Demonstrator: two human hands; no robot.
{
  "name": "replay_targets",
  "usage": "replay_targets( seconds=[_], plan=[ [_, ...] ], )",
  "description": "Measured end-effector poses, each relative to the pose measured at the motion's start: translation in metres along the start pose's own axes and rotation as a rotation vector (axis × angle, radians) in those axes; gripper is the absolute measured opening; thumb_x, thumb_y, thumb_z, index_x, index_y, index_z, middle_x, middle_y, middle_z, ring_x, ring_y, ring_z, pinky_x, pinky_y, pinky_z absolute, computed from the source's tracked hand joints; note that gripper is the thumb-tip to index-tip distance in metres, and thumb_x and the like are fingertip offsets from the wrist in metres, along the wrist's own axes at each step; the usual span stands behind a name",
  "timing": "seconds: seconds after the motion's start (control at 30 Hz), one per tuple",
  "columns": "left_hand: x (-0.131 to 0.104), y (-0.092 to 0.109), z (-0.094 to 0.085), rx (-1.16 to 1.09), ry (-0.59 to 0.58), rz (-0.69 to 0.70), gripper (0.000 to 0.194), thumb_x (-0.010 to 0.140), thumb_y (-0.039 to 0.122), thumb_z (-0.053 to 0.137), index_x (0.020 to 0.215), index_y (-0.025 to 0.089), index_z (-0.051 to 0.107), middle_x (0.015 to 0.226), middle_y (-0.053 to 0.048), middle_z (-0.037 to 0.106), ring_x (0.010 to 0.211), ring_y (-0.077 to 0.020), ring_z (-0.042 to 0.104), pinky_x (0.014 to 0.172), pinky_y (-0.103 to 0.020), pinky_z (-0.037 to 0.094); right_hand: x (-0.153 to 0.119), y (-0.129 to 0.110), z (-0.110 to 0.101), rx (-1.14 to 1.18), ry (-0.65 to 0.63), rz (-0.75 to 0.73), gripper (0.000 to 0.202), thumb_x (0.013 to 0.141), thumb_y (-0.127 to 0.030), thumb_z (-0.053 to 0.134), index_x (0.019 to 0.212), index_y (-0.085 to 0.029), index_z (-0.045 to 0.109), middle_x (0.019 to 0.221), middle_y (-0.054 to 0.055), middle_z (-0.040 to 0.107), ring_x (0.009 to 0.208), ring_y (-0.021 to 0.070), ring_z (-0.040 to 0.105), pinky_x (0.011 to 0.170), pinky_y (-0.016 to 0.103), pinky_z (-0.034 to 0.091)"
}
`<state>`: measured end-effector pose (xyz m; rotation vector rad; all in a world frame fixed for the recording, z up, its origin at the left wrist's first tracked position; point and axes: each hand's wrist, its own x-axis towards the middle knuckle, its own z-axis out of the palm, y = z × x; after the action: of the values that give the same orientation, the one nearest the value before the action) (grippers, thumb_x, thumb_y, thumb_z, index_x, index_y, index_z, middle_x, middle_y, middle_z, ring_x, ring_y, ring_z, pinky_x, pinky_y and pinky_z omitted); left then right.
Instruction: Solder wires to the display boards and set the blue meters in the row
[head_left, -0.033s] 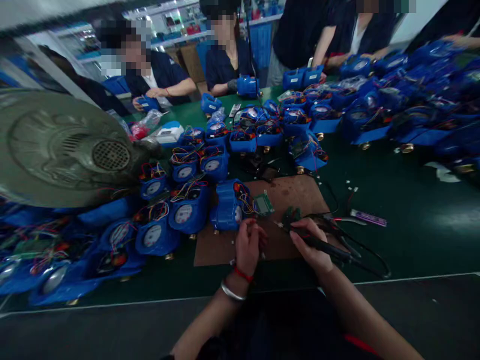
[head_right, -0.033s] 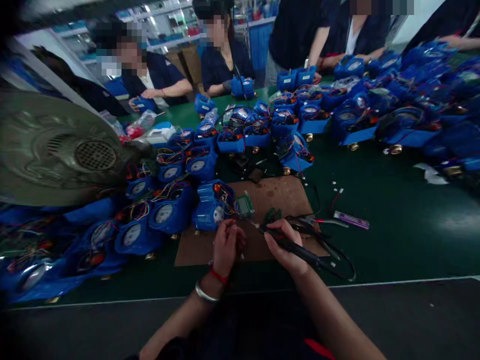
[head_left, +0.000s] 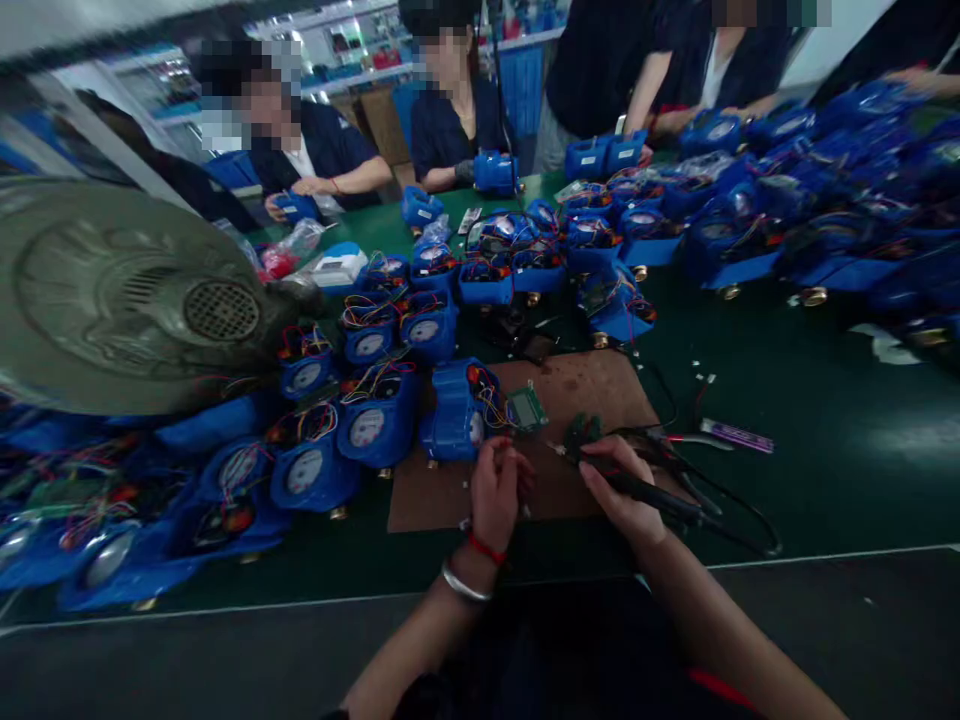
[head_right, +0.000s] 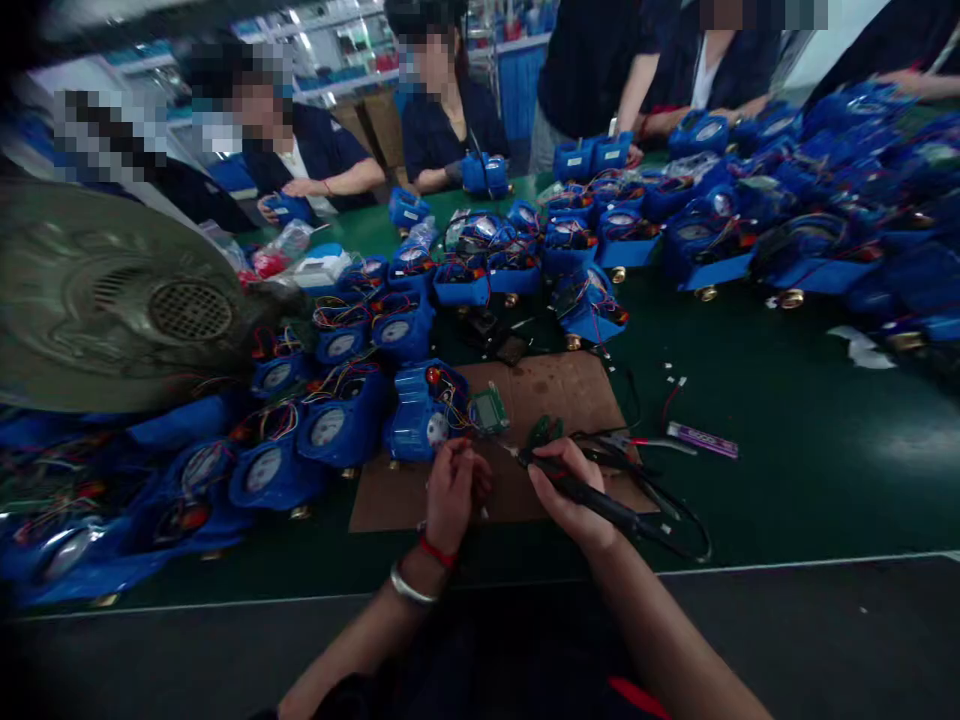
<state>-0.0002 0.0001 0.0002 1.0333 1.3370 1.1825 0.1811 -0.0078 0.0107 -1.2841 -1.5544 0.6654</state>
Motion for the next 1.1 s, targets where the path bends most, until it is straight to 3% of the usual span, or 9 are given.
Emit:
replay_targets(
  seconds=[0.8, 1.1],
  plan=[
    [-0.0025, 0.0053, 0.0018, -0.047, 0.037, 0.019, 0.029, 0.093, 0.044, 0.045, 0.106, 0.018, 0.045, 0.071, 0.001, 0.063, 0.05, -0.009, 0.056, 0.045, -0.018, 0.041, -0.0015, 0.0058, -0.0008, 0.025, 0.01, 0.069, 0.012, 0.084, -0.031, 0.062, 0.093, -0.023, 0.058, 0.074, -0.001, 0.059, 0.064, 0.0145, 0.055, 0.06, 0.026, 0.043],
    [-0.0031, 0.0053, 0.0013, -0.03, 0.042, 0.044, 0.026, 0.094, 0.042, 0.043, 0.105, 0.019, 0.044, 0.07, 0.001, 0.062, 0.051, -0.0092, 0.056, 0.045, -0.018, 0.041, 0.0017, 0.0036, -0.0009, -0.03, -0.007, -0.002, 0.01, 0.084, -0.03, 0.061, 0.091, -0.024, 0.058, 0.077, -0.001, 0.06, 0.066, 0.0144, 0.056, 0.061, 0.026, 0.044]
  ],
)
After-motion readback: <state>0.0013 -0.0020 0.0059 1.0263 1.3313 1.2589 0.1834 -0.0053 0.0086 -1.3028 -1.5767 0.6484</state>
